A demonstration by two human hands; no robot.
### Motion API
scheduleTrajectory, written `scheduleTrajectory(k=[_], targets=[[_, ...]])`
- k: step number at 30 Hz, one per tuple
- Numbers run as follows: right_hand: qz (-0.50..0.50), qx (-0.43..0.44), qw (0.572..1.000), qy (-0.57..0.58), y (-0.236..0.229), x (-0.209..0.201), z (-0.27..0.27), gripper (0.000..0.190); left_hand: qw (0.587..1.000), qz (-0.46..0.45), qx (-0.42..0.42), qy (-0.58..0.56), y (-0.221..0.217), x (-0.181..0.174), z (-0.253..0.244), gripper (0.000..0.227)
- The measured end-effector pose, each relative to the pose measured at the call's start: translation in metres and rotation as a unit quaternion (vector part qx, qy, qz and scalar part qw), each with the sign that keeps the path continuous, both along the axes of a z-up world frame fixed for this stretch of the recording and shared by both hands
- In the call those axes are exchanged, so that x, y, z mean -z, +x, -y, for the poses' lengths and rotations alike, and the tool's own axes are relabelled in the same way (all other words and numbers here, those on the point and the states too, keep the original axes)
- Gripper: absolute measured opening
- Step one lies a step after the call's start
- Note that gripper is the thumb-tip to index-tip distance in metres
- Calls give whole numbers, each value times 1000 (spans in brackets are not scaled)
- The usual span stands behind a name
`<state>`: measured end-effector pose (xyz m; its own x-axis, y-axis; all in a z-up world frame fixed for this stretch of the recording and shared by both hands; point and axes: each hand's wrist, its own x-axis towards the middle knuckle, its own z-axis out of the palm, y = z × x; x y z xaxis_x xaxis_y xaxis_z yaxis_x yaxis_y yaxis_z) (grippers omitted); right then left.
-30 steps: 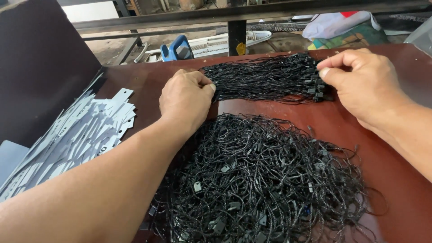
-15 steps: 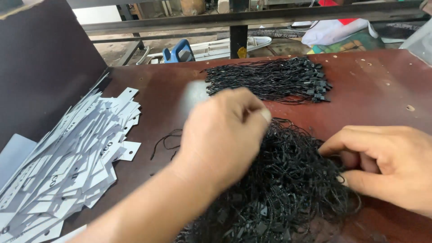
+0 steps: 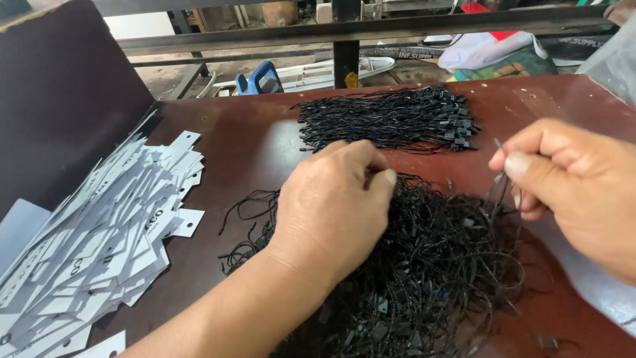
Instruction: Untangling and sorting black plastic hang tag fasteners from a tangled pile into an organized stack on a workbench.
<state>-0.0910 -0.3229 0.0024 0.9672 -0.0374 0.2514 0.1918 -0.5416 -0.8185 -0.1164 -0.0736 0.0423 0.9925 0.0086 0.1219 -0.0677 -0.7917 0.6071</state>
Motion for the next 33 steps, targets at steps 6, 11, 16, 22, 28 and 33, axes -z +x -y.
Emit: scheduleTrajectory(k=[6, 11, 16, 22, 28, 33], targets=[[-28, -41, 991, 121, -2, -24, -25, 9, 997, 60, 39, -20, -12, -24, 20, 21], [-81, -62, 967, 232, -7, -40, -35, 14, 970, -134, 20, -202, -21, -56, 31, 38], [-71, -79, 968, 229, -9, -45, -41, 14, 929, -145, 33, -339, -16, -48, 31, 13], [-97, -41, 973, 207, -13, -56, -53, 18, 947, -147, -1, -287, -16, -51, 29, 16], [-121, -10, 966, 227, -11, -56, -59, 17, 850, -121, 10, -513, -11, -27, 26, 23], [-137, 84, 981, -104, -17, -68, -69, 19, 864, -111, -17, -490, -12, -32, 21, 20]])
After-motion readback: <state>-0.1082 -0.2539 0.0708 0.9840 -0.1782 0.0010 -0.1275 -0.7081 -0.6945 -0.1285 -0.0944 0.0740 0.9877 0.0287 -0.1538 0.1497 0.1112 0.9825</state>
